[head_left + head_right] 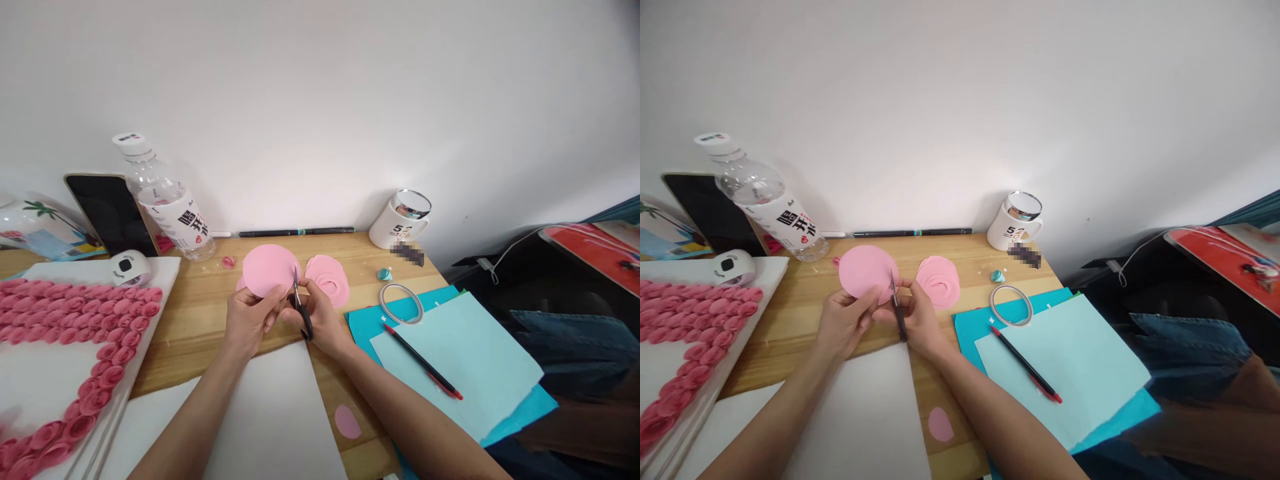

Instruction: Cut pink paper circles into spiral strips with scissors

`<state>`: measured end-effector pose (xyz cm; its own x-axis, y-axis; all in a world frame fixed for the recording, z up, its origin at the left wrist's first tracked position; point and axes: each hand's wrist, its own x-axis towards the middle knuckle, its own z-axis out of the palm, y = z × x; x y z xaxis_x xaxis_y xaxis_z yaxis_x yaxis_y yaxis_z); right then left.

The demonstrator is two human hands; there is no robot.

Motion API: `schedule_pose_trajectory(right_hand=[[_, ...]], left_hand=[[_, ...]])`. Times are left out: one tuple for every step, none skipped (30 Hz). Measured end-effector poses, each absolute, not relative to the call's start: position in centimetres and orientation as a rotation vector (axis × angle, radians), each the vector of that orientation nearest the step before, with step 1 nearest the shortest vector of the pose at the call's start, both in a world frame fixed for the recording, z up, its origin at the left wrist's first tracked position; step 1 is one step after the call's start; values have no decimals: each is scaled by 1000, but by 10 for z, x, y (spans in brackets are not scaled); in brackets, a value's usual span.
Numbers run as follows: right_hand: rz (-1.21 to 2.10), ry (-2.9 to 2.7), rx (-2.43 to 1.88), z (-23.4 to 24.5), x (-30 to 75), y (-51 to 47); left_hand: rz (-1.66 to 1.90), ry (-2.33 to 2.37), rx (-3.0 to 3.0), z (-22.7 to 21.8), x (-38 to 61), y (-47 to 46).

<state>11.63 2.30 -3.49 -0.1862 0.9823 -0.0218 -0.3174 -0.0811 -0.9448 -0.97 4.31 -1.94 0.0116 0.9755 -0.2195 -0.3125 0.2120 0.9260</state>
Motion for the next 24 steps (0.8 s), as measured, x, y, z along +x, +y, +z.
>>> schedule_pose_trajectory(right_hand=[[1517, -1061, -915, -35, 116, 23], [1516, -1063, -926, -36, 117, 23], [1511, -1066, -937, -36, 117, 23], [1504, -1071, -949, -36, 117, 23], [1498, -1074, -961, -36, 117, 23], [1492, -1077, -972, -36, 117, 22], [1490, -1078, -982, -36, 117, 22], [1492, -1078, -990, -35, 117, 22], [1497, -1076, -997, -35, 118, 22], [1503, -1074, -1003, -35, 118, 22], [1509, -1072, -1008, -35, 118, 22], [1514, -1073, -1012, -35, 118, 22], [1519, -1076, -1012, -35, 118, 22], [1522, -1077, -1010, -36, 117, 22], [1524, -1077, -1006, -37, 117, 22], [1528, -1072, -1001, -38, 116, 21], [1532, -1065, -998, -39, 116, 21], [1537, -1058, -997, -40, 115, 21], [1542, -1056, -999, -40, 114, 20], [1547, -1057, -1003, -41, 113, 20], [1554, -1061, -1007, -41, 113, 20], [1556, -1064, -1007, -41, 112, 20], [1555, -1063, -1002, -40, 112, 20], [1552, -1059, -989, -40, 111, 20]], left_hand=[[1199, 1085, 809, -19, -10, 43], [1203, 1082, 810, -19, -9, 43], [1208, 1080, 810, -18, -9, 44], [1214, 1080, 808, -18, -9, 44], [1220, 1082, 806, -17, -9, 44], [1225, 1085, 803, -17, -9, 44], [1229, 1089, 798, -16, -9, 44], [1232, 1091, 794, -16, -8, 44], [1233, 1092, 789, -15, -8, 44], [1234, 1091, 784, -15, -8, 44], [1234, 1088, 780, -15, -8, 44], [1234, 1085, 778, -15, -8, 44], [1238, 1082, 777, -15, -8, 44], [1243, 1076, 776, -15, -8, 44], [1248, 1070, 774, -15, -8, 44], [1253, 1064, 770, -15, -8, 44], [1256, 1060, 764, -14, -8, 44], [1257, 1059, 755, -14, -8, 44], [1256, 1061, 747, -13, -8, 44], [1252, 1067, 739, -12, -7, 44], [1250, 1077, 732, -11, -7, 43], [1250, 1087, 727, -11, -7, 43], [1245, 1098, 725, -10, -7, 43], [1240, 1108, 727, -10, -7, 43]])
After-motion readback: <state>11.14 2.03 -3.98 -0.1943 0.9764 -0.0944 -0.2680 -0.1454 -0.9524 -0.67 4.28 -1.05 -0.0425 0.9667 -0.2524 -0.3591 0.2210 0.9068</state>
